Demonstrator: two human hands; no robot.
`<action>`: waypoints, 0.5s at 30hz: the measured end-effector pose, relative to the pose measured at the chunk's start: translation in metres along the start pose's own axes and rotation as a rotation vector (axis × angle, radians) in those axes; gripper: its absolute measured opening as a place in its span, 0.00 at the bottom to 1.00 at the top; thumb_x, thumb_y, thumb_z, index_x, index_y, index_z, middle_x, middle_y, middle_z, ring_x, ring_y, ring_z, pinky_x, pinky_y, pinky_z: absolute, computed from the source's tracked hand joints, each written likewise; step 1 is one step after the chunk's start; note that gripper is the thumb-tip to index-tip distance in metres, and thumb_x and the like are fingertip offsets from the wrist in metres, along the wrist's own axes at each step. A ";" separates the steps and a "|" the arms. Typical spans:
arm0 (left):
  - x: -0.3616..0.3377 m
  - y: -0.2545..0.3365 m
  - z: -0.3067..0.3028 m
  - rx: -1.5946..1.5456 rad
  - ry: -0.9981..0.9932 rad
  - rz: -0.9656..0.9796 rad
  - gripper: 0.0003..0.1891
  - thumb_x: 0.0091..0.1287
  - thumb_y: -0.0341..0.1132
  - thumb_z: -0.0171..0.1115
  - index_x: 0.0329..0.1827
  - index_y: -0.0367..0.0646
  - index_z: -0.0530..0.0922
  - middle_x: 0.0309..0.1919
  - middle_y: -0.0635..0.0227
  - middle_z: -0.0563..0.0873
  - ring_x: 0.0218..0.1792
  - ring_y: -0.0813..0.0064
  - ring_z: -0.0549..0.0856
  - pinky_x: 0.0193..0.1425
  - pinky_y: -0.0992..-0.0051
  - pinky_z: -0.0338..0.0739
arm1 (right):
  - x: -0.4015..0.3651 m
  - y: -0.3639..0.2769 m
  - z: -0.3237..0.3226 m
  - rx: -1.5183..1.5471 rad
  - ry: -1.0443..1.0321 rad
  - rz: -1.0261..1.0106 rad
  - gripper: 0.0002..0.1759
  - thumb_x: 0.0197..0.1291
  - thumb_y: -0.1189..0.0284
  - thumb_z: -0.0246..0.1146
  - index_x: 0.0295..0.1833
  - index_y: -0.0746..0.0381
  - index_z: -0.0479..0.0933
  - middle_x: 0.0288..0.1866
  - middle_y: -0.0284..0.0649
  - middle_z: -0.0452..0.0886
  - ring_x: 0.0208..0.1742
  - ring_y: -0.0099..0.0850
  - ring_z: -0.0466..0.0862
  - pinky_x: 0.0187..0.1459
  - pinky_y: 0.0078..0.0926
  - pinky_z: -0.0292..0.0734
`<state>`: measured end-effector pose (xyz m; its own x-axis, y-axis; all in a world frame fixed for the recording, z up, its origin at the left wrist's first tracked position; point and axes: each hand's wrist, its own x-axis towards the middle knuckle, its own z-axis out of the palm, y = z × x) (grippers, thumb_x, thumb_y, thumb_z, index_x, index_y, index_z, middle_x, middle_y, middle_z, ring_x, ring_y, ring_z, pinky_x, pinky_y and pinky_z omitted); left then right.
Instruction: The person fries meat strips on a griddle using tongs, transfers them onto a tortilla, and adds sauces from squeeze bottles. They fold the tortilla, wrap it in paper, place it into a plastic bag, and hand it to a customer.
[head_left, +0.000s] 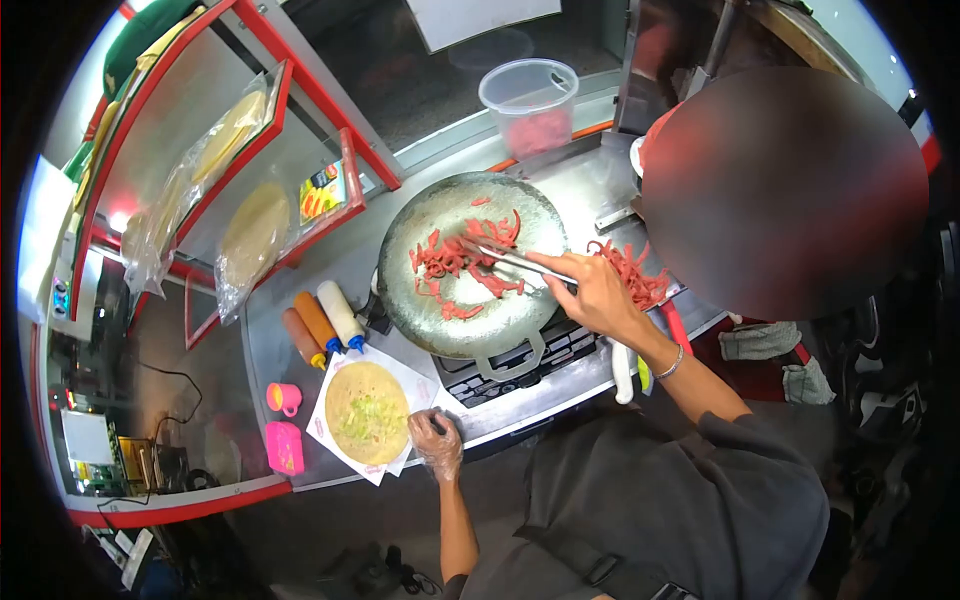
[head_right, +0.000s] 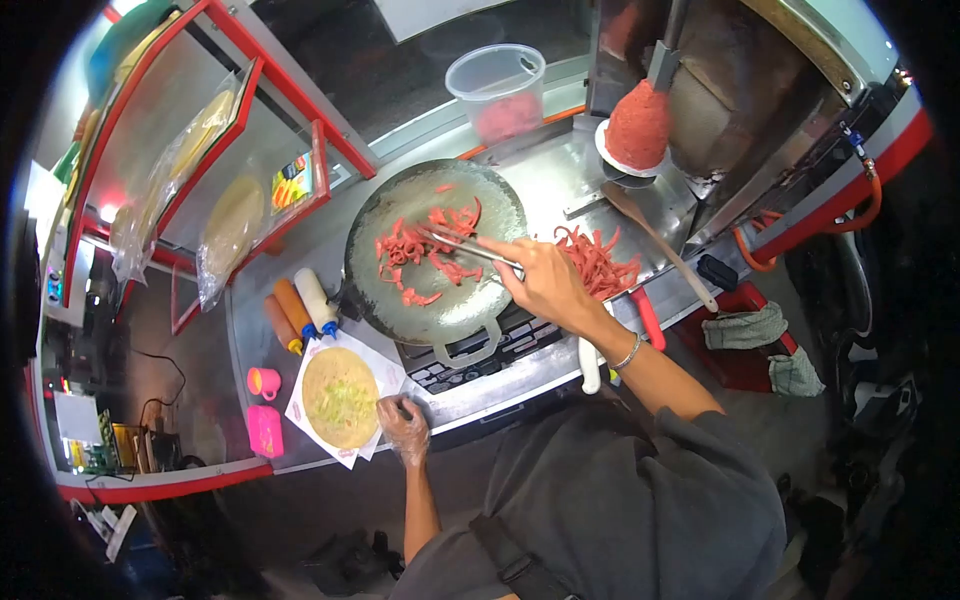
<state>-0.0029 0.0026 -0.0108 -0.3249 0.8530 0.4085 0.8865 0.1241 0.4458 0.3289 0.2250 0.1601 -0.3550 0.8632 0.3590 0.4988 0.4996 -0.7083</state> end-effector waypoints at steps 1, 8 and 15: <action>-0.001 0.000 0.001 0.006 0.006 -0.004 0.04 0.67 0.24 0.62 0.42 0.35 0.79 0.41 0.49 0.81 0.46 0.45 0.82 0.54 0.48 0.76 | 0.004 -0.007 -0.006 0.003 0.083 -0.004 0.23 0.72 0.70 0.65 0.71 0.54 0.83 0.43 0.52 0.86 0.42 0.54 0.88 0.45 0.51 0.83; 0.003 0.008 -0.004 0.006 0.000 -0.036 0.04 0.69 0.26 0.60 0.42 0.34 0.77 0.40 0.48 0.79 0.45 0.43 0.81 0.53 0.49 0.75 | -0.011 0.005 -0.001 -0.003 -0.072 0.065 0.23 0.71 0.70 0.68 0.70 0.57 0.84 0.40 0.52 0.86 0.41 0.53 0.86 0.47 0.51 0.81; 0.000 0.002 0.002 0.061 -0.003 -0.072 0.06 0.67 0.27 0.63 0.43 0.37 0.78 0.41 0.50 0.80 0.45 0.45 0.82 0.52 0.49 0.77 | -0.010 -0.001 -0.034 -0.049 -0.214 0.065 0.25 0.67 0.74 0.69 0.71 0.58 0.84 0.38 0.49 0.85 0.39 0.46 0.87 0.42 0.39 0.82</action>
<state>-0.0010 0.0040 -0.0114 -0.3873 0.8424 0.3747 0.8793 0.2155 0.4247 0.3586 0.2186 0.1782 -0.4784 0.8610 0.1727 0.5622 0.4513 -0.6930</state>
